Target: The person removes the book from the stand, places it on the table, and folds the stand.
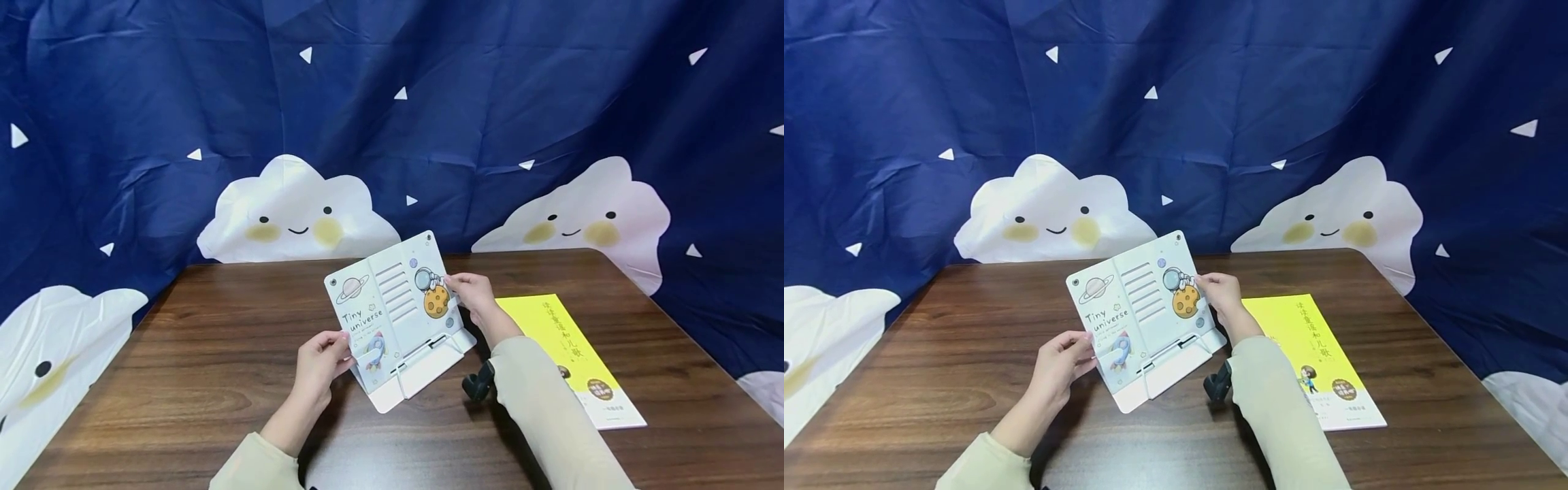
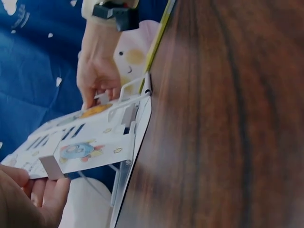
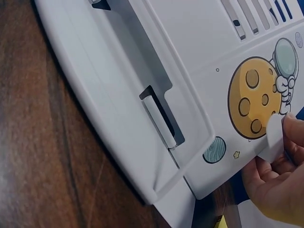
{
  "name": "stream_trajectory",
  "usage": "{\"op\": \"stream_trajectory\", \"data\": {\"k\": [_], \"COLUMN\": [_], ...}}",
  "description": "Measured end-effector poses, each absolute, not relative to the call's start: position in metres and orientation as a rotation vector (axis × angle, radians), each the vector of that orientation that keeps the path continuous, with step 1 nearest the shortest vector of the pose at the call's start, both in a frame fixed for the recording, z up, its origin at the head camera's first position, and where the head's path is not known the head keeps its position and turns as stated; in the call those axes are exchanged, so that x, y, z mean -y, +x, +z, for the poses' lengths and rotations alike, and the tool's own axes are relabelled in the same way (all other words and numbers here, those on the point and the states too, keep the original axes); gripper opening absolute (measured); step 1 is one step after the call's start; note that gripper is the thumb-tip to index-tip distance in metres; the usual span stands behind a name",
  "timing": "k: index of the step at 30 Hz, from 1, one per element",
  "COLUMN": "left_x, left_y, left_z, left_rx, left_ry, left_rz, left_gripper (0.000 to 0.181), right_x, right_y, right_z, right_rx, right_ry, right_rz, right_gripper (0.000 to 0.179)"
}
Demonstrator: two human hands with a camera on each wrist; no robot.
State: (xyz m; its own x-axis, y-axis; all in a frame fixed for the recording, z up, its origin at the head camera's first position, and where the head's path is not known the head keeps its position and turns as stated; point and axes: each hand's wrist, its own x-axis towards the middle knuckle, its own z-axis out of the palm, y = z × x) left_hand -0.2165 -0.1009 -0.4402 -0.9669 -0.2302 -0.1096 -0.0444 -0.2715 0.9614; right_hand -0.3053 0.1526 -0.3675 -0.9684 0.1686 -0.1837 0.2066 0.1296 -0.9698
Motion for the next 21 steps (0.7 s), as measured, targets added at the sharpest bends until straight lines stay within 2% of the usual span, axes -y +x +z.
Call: {"op": "stream_trajectory", "data": {"k": [7,12,16,19,21], "left_x": [0.097,0.092,0.089,0.088,0.085], "left_y": [-0.206,-0.203,-0.200,-0.194,-0.183], "left_z": [-0.438,-0.440,-0.440,-0.435,-0.419], "left_rx": [1.832,1.803,1.780,1.779,1.787], "left_ry": [0.248,0.292,0.303,0.249,0.234], "left_rz": [-2.404,-2.447,-2.496,-2.548,-2.564], "left_gripper": [0.009,0.010,0.008,0.008,0.009], "right_x": [-0.149,-0.150,-0.147,-0.144,-0.141], "right_y": [-0.306,-0.314,-0.317,-0.319,-0.316], "right_z": [-0.364,-0.373,-0.374,-0.373,-0.369], "right_rx": [-2.371,-2.383,-2.413,-2.400,-2.378], "right_ry": [0.387,0.308,0.353,0.361,0.345], "right_rz": [-1.981,-2.030,-2.007,-2.008,-2.015], "right_gripper": [0.030,0.029,0.029,0.029,0.029]}}
